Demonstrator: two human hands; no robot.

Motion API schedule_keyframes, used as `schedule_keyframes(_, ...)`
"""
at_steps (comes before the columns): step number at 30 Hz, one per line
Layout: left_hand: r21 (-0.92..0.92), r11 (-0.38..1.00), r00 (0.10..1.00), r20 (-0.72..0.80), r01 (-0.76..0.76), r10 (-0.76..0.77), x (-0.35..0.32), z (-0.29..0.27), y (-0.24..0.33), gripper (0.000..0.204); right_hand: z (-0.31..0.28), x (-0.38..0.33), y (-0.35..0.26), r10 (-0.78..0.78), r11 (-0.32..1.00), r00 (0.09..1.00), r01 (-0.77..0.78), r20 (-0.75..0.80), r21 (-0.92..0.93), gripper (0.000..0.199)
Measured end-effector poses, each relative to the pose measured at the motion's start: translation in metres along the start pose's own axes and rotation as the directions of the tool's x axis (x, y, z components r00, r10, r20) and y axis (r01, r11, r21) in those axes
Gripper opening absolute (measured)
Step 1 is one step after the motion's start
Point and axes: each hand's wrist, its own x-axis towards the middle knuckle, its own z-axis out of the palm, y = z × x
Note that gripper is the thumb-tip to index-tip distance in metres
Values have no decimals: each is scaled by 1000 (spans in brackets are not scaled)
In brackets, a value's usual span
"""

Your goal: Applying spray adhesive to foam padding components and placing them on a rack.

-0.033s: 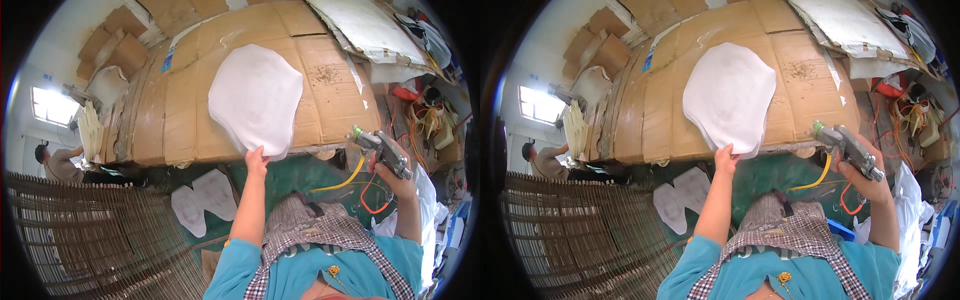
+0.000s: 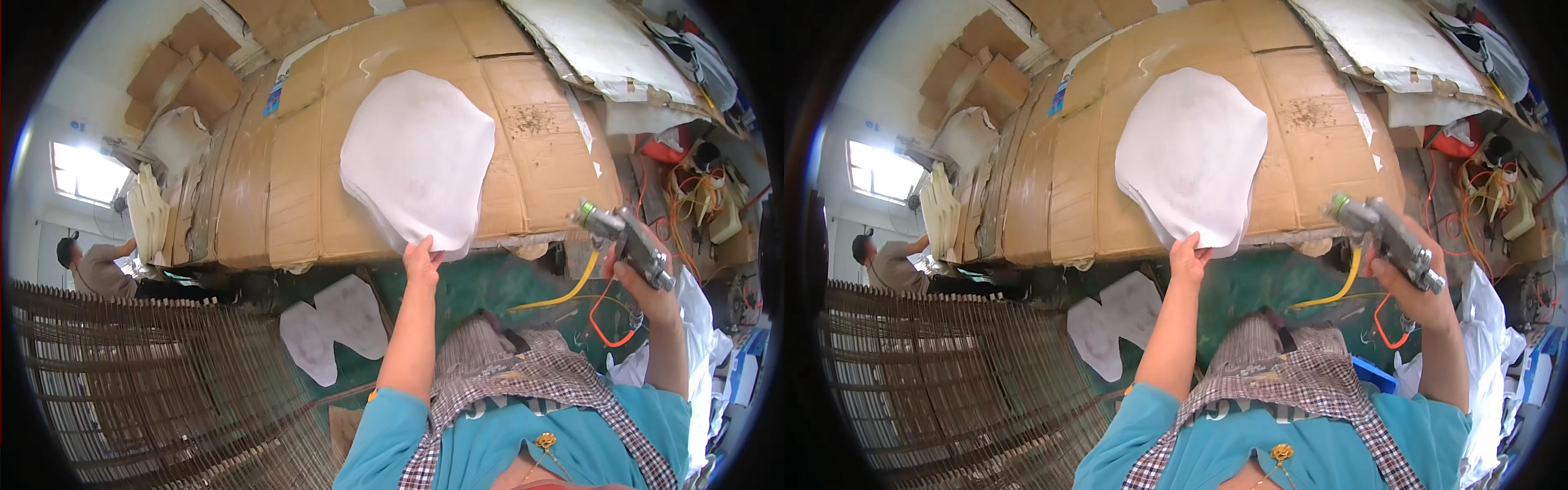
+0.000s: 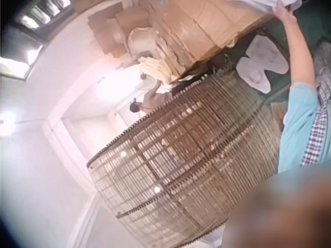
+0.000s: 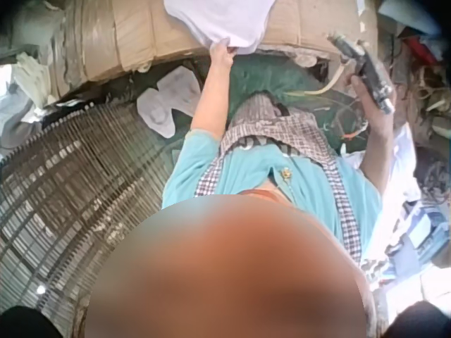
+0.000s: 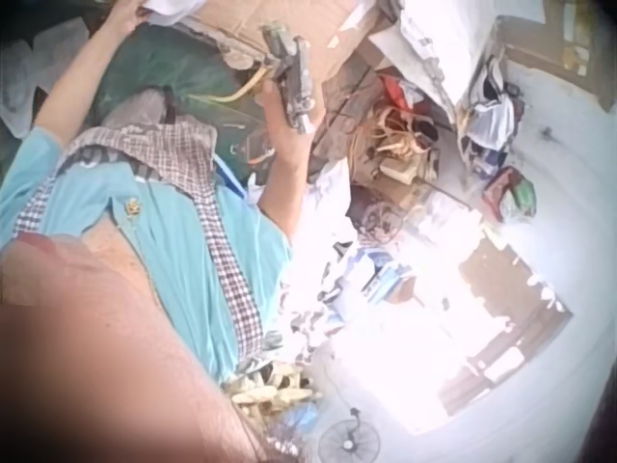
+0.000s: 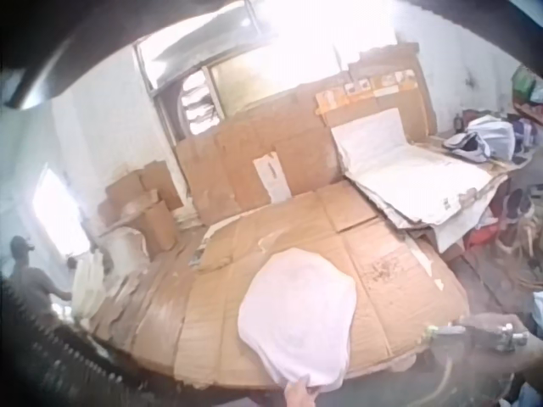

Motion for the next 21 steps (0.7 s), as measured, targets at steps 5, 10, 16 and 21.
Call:
schedule_keyframes(5,-260,948,973,89,-186,215,-17,16,27,36,-11,3,7,48,998,998,-50,-49,-40,48)
schedule_keyframes(10,-556,742,826,163,-375,540,-95,6,147,45,-21,-13,1,12,1000,999,-12,-49,5,59)
schedule_keyframes(16,490,199,179,-87,-849,980,-197,-65,215,31,-8,-16,-9,126,992,985,-126,117,-7,61)
schedule_keyframes(21,-470,462,547,-54,-752,835,-240,-116,226,39,-8,-7,-7,53,992,992,-65,-113,-105,54)
